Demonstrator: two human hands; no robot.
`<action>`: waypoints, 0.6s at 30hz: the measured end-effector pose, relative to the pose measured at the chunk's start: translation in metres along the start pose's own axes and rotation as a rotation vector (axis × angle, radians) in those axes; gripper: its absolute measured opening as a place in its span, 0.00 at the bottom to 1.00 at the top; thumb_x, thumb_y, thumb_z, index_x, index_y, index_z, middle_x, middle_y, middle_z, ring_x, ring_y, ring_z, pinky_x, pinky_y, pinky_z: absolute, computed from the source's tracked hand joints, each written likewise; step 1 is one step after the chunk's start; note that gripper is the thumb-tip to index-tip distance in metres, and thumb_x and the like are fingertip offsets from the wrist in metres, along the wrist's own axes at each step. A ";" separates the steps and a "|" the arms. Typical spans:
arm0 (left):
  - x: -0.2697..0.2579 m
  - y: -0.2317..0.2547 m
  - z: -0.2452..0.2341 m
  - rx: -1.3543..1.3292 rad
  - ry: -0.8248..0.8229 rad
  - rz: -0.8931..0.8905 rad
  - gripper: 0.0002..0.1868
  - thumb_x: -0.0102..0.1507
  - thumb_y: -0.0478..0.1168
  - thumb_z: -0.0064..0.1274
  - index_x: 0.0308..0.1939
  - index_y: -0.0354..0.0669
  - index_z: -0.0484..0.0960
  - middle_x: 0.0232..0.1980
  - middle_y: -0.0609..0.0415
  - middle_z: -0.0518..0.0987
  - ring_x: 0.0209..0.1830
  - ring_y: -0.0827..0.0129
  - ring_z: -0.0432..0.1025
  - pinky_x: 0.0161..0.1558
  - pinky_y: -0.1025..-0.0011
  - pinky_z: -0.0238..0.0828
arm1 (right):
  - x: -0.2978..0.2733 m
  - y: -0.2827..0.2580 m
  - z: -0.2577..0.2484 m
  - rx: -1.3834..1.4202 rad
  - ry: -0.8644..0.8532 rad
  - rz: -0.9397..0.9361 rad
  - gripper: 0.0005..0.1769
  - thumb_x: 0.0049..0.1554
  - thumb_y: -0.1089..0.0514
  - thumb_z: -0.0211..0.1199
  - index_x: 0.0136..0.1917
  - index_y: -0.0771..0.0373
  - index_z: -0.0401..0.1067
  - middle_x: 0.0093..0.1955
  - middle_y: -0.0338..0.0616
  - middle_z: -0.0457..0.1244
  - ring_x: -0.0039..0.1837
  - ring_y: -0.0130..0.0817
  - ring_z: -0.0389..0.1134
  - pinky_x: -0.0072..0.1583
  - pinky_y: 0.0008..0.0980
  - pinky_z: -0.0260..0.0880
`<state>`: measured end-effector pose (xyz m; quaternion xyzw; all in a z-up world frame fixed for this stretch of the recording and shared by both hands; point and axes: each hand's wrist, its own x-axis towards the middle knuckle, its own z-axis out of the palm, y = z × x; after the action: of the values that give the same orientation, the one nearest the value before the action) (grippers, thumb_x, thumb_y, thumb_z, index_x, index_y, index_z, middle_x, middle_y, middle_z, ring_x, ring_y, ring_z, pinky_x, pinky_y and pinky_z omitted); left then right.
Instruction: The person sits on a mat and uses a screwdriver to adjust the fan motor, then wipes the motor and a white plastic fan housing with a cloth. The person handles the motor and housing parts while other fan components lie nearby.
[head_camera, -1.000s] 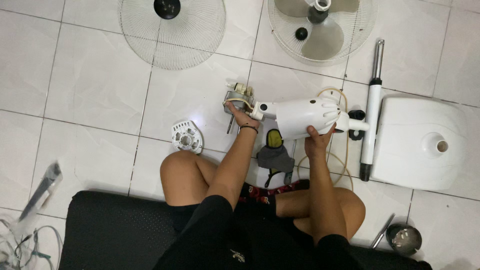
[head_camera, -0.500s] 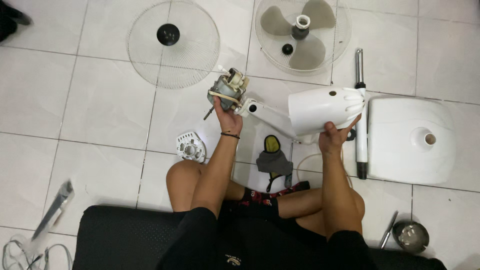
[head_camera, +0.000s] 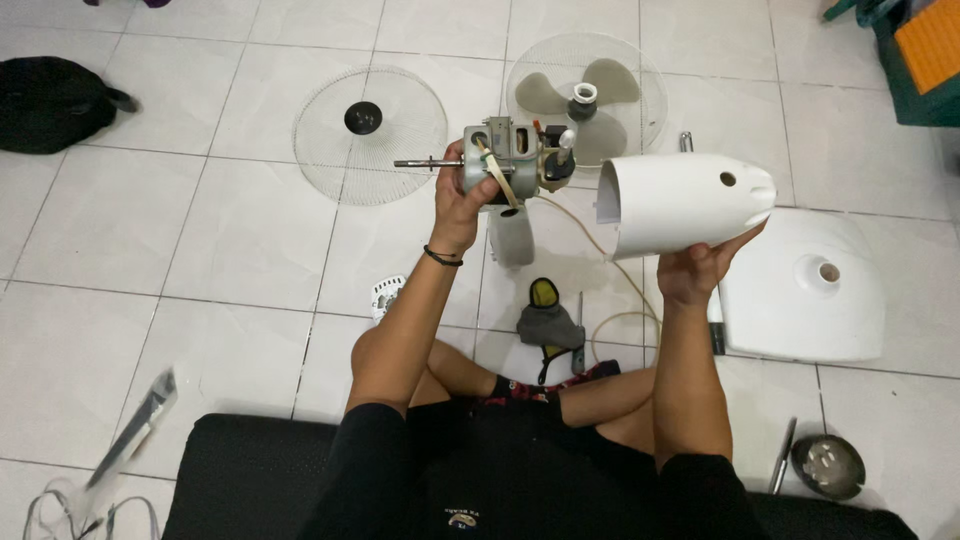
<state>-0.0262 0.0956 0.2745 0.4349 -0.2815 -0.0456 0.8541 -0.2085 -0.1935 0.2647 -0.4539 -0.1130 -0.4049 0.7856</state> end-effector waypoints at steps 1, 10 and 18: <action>-0.005 0.005 0.006 0.008 -0.003 -0.018 0.40 0.60 0.47 0.67 0.69 0.37 0.64 0.57 0.51 0.77 0.56 0.68 0.74 0.60 0.66 0.75 | 0.000 -0.003 -0.003 -0.002 0.005 -0.002 0.66 0.53 0.48 0.81 0.86 0.42 0.34 0.79 0.37 0.49 0.76 0.34 0.53 0.74 0.39 0.60; -0.032 0.017 0.031 0.060 -0.072 -0.047 0.42 0.58 0.47 0.69 0.70 0.38 0.63 0.56 0.52 0.77 0.55 0.70 0.75 0.58 0.69 0.77 | -0.001 -0.028 -0.014 -0.101 -0.021 -0.072 0.67 0.52 0.49 0.83 0.83 0.45 0.33 0.79 0.37 0.49 0.76 0.34 0.53 0.75 0.38 0.59; -0.039 0.017 0.035 0.093 -0.070 -0.075 0.45 0.57 0.51 0.70 0.70 0.39 0.62 0.58 0.52 0.74 0.58 0.68 0.72 0.62 0.68 0.73 | 0.020 -0.036 0.009 -0.367 -0.125 -0.176 0.72 0.46 0.44 0.86 0.84 0.47 0.34 0.78 0.38 0.49 0.79 0.35 0.53 0.80 0.39 0.59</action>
<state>-0.0800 0.0936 0.2871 0.4827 -0.2964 -0.0794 0.8203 -0.2210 -0.2065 0.3029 -0.6022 -0.1251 -0.4568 0.6427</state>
